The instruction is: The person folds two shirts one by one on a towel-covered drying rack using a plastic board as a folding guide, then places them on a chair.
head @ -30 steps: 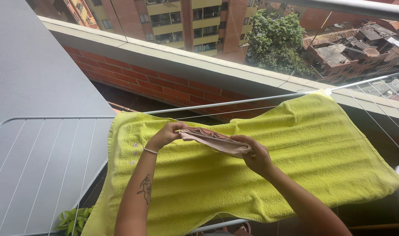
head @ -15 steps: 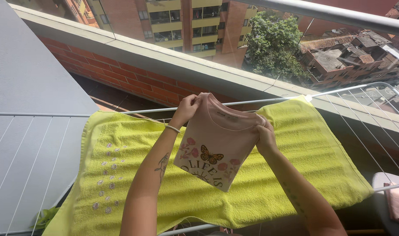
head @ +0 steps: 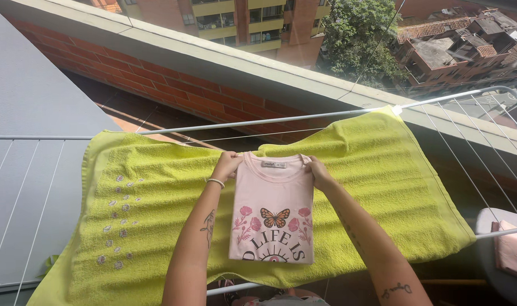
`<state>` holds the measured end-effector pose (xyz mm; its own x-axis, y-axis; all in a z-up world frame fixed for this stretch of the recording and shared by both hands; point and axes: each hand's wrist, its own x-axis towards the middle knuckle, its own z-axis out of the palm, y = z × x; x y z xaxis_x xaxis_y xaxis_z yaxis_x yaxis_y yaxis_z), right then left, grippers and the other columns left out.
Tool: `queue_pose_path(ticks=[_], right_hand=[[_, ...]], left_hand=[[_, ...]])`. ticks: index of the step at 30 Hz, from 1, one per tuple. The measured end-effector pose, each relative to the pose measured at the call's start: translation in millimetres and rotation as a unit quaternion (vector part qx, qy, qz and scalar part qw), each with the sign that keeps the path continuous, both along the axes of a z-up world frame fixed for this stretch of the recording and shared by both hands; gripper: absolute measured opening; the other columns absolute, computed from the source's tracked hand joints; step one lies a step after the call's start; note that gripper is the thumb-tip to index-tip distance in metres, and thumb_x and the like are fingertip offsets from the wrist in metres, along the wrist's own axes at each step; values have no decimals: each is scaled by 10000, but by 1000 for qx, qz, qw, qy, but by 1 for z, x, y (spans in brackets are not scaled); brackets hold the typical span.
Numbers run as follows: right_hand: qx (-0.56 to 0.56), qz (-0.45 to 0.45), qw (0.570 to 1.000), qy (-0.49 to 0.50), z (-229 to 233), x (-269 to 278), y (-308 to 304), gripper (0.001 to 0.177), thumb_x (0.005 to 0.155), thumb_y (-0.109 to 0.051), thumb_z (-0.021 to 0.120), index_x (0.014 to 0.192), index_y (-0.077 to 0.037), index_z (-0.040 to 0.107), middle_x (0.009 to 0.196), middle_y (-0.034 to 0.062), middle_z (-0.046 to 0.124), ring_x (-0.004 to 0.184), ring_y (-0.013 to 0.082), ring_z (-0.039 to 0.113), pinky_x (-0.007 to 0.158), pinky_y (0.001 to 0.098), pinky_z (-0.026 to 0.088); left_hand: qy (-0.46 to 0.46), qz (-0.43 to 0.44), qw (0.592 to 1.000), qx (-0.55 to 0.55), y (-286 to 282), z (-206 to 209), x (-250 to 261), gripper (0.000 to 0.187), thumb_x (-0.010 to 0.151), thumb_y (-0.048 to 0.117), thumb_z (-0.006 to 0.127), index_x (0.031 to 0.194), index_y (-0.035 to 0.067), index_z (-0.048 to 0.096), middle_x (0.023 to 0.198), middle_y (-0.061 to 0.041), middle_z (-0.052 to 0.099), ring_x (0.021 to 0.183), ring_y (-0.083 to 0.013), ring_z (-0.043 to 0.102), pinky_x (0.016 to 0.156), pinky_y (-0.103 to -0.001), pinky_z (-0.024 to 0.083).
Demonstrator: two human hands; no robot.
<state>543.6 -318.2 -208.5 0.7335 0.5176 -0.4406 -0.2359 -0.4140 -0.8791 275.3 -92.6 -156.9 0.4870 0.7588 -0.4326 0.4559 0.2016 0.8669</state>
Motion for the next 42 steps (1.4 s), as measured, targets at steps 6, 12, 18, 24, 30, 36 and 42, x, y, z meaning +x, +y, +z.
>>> queue_pose_path(ticks=[6, 12, 18, 24, 30, 36, 42], right_hand=[[-36, 114, 992, -34, 1, -31, 41, 697, 623, -180, 632, 1313, -259, 687, 1339, 101, 660, 1343, 344, 535, 1072, 517, 419], [79, 105, 991, 27, 23, -61, 38, 580, 793, -126, 678, 1363, -59, 590, 1090, 135, 714, 1053, 255, 646, 863, 440, 510], [20, 82, 996, -28, -1, -47, 26, 483, 932, -243, 658, 1370, -71, 549, 1312, 182, 640, 1166, 342, 633, 838, 503, 571], [-60, 150, 958, -237, 32, -58, 0, 237, 968, -244, 668, 1135, -85, 725, 1110, 164, 731, 1054, 377, 736, 824, 522, 636], [-126, 142, 947, -258, 7, -58, 8, 340, 940, -501, 678, 1115, -244, 815, 1060, 54, 802, 1110, 323, 723, 958, 496, 552], [-53, 125, 973, -187, 40, -80, 6, 440, 884, -448, 770, 1121, -79, 806, 1028, 153, 803, 1016, 311, 744, 830, 464, 562], [54, 68, 996, -14, 0, -53, 18, 383, 882, -311, 881, 1066, 3, 762, 920, 81, 722, 768, 176, 697, 609, 294, 603]], left_hand=[[-17, 76, 994, -79, 10, -30, -63, 308, 875, 344, 764, 1052, 93, 742, 874, -129, 743, 816, -288, 778, 678, -462, 686], [-95, 88, 978, -165, 1, -25, -94, 325, 908, 307, 835, 1111, 83, 714, 893, -54, 772, 795, -212, 788, 684, -400, 683], [-138, 84, 961, -226, -1, -15, -106, 184, 984, 221, 731, 1004, 38, 737, 729, -15, 726, 694, -174, 787, 683, -382, 686], [-114, 95, 970, -191, 1, -35, -102, 199, 969, 217, 749, 1093, 62, 747, 869, -51, 792, 757, -198, 790, 701, -408, 688], [-93, 100, 978, -154, 6, -47, -95, 133, 980, 177, 698, 1044, 75, 754, 814, -105, 797, 685, -251, 801, 639, -460, 698], [-88, 76, 988, -102, 5, -36, -89, 265, 994, 207, 694, 1192, 34, 731, 985, -120, 770, 798, -253, 794, 691, -424, 697], [-66, 44, 994, -69, 16, -35, -84, 269, 958, 163, 718, 1198, 42, 735, 1005, -89, 747, 812, -193, 753, 703, -381, 691]])
